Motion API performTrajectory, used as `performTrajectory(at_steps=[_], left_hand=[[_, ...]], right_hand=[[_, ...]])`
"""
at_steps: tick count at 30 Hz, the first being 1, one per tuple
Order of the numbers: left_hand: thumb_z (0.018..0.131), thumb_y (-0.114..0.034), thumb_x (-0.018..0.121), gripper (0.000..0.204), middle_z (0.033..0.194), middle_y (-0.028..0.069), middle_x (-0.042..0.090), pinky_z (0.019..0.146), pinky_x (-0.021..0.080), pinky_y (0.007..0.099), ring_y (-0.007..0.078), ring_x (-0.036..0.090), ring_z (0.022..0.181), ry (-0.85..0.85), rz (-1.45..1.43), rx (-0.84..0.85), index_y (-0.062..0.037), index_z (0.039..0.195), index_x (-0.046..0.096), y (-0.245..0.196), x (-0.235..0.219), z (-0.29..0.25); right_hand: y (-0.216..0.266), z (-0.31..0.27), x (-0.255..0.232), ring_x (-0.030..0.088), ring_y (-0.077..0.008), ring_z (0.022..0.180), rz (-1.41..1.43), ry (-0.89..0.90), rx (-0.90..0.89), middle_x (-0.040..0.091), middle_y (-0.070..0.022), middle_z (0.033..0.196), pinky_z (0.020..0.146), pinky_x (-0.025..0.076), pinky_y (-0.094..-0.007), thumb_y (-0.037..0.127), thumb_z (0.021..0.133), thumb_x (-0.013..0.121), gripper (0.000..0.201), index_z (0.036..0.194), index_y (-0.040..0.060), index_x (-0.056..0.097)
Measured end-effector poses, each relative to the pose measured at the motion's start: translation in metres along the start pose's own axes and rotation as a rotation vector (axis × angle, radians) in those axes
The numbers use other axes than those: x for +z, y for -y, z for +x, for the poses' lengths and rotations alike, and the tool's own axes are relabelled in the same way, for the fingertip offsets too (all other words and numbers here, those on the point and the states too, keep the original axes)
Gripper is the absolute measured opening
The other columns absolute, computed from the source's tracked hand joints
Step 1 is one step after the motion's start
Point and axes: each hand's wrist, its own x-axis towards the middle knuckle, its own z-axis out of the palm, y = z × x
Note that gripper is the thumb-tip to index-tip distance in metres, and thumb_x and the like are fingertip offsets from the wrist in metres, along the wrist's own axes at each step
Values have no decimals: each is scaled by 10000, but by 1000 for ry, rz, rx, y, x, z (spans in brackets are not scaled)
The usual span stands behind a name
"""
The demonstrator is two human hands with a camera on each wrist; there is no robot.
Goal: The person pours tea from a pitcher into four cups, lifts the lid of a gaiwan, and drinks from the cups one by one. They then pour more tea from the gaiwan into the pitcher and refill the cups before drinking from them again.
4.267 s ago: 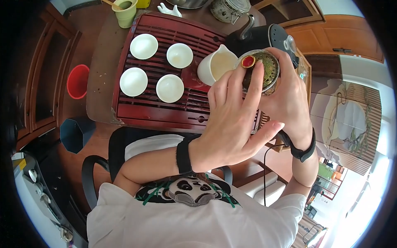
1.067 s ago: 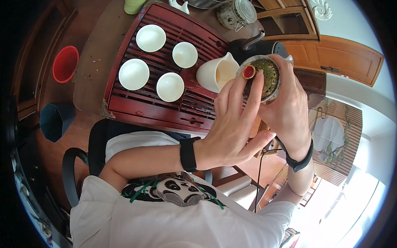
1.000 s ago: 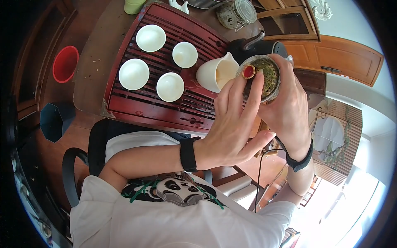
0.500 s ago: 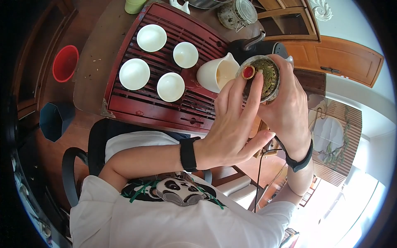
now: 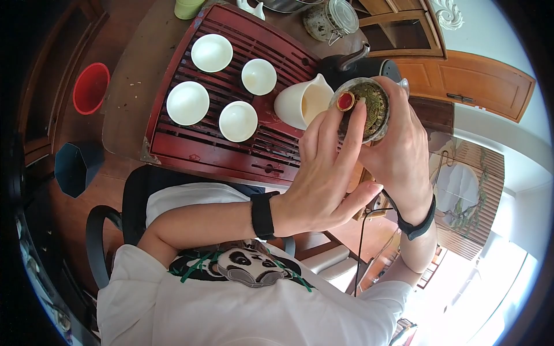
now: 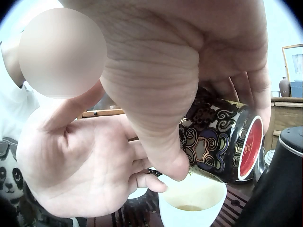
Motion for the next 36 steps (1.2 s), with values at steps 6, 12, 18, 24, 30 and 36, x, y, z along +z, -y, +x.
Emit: performTrajectory(at_steps=[6,12,18,24,30,36], left_hand=[[994,-506,533,925,1554,369,191,1116,193,592,510,251,1375,1,-6,-2,57,1605,128,0,1,0],[999,-508,525,920,1554,370,191,1118,192,591,508,249,1377,-3,0,3,61,1602,129,0,1,0],[1001,-509,523,919,1556,372,186,1125,187,591,512,243,1381,-2,-4,3,67,1600,129,1,1,-1],[1006,-508,519,915,1563,377,176,1133,179,595,515,242,1386,16,-3,-2,68,1600,127,2,1,-2],[1014,-513,499,910,1574,380,155,1137,174,597,511,237,1391,45,11,16,75,1595,119,1,-2,1],[990,-463,547,898,1538,386,217,1104,230,602,521,268,1382,14,31,84,79,1585,147,0,-5,5]], right_hand=[[6,1,-1,705,-398,972,17,-29,-64,697,-201,1083,815,575,-426,117,777,837,614,1306,42,533],[6,1,-2,703,-398,982,26,-26,-62,693,-202,1102,816,574,-425,106,770,836,623,1309,43,532],[6,0,0,702,-401,981,20,-27,-44,688,-200,1103,818,574,-430,103,774,831,613,1306,43,533],[2,-1,3,687,-400,1024,14,-30,-57,688,-189,1105,840,570,-428,96,770,828,607,1300,42,537],[2,0,-2,675,-403,1035,32,-59,-108,689,-184,1098,871,555,-431,87,731,847,645,1297,45,541],[1,-1,-3,680,-390,1017,26,-85,-121,693,-177,1064,839,556,-425,92,715,857,669,1301,48,537]])
